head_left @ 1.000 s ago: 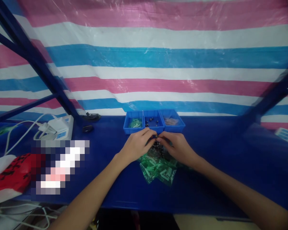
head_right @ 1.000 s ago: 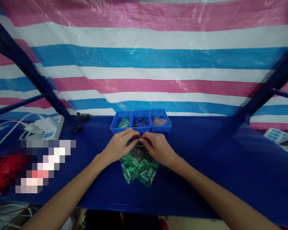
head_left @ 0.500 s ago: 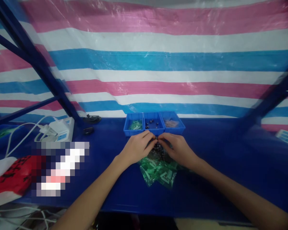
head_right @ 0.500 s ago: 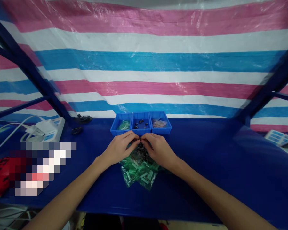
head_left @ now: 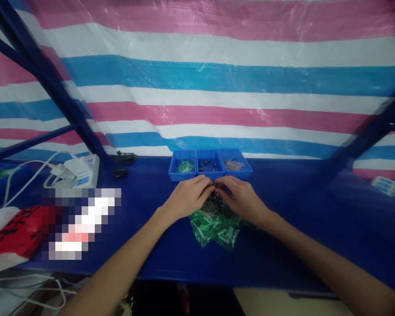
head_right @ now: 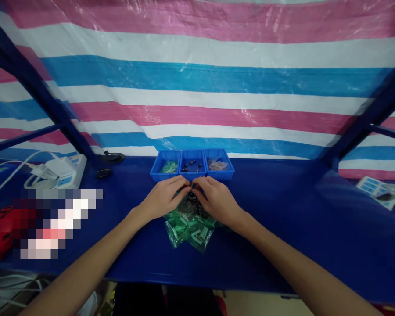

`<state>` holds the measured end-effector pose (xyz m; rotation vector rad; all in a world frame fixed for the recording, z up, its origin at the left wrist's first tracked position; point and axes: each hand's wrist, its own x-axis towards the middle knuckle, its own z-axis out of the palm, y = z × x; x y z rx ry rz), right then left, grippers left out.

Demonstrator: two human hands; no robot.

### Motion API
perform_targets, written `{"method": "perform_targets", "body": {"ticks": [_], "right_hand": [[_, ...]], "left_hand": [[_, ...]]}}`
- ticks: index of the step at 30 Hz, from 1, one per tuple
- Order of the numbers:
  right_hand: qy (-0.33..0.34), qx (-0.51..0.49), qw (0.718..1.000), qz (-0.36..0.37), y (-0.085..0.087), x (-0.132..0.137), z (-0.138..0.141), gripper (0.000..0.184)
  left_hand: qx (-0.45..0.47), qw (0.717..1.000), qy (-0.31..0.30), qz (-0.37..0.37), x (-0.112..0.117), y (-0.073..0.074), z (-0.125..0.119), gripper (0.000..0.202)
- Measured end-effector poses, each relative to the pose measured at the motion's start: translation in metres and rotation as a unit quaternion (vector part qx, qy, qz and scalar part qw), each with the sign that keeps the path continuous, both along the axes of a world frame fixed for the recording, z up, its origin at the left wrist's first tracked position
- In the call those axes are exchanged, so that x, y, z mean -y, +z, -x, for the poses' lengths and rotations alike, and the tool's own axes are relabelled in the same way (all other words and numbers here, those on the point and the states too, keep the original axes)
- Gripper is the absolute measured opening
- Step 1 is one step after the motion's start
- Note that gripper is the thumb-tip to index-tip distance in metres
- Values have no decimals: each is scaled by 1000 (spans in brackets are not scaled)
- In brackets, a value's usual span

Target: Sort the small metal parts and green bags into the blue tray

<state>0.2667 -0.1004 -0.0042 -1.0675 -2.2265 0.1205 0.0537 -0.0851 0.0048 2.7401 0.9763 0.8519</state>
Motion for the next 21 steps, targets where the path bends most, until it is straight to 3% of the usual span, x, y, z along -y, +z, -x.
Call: {"method": "perform_targets", "body": {"ticks": [6,9,15,18,21], "right_hand": [[-19,18,997,-79,10,-13,-6,20],[-37,54,990,-124,16,-33,-8,23],[-76,81,986,-125,13,-81,-5,26],[-81,74,986,-129,14,-80,-2,28],[-55,60,987,-136,19,-57,-2,28]], "left_hand": [[-14,999,40,-27,-6,-1,6,23],[-31,997,56,-46,-8,-2,9,21],[-52,995,66,-59,-12,-4,13,20],[-67,994,72,-56,-13,-4,15,19],[-84,992,80,-53,-15,-3,18,19]]}}
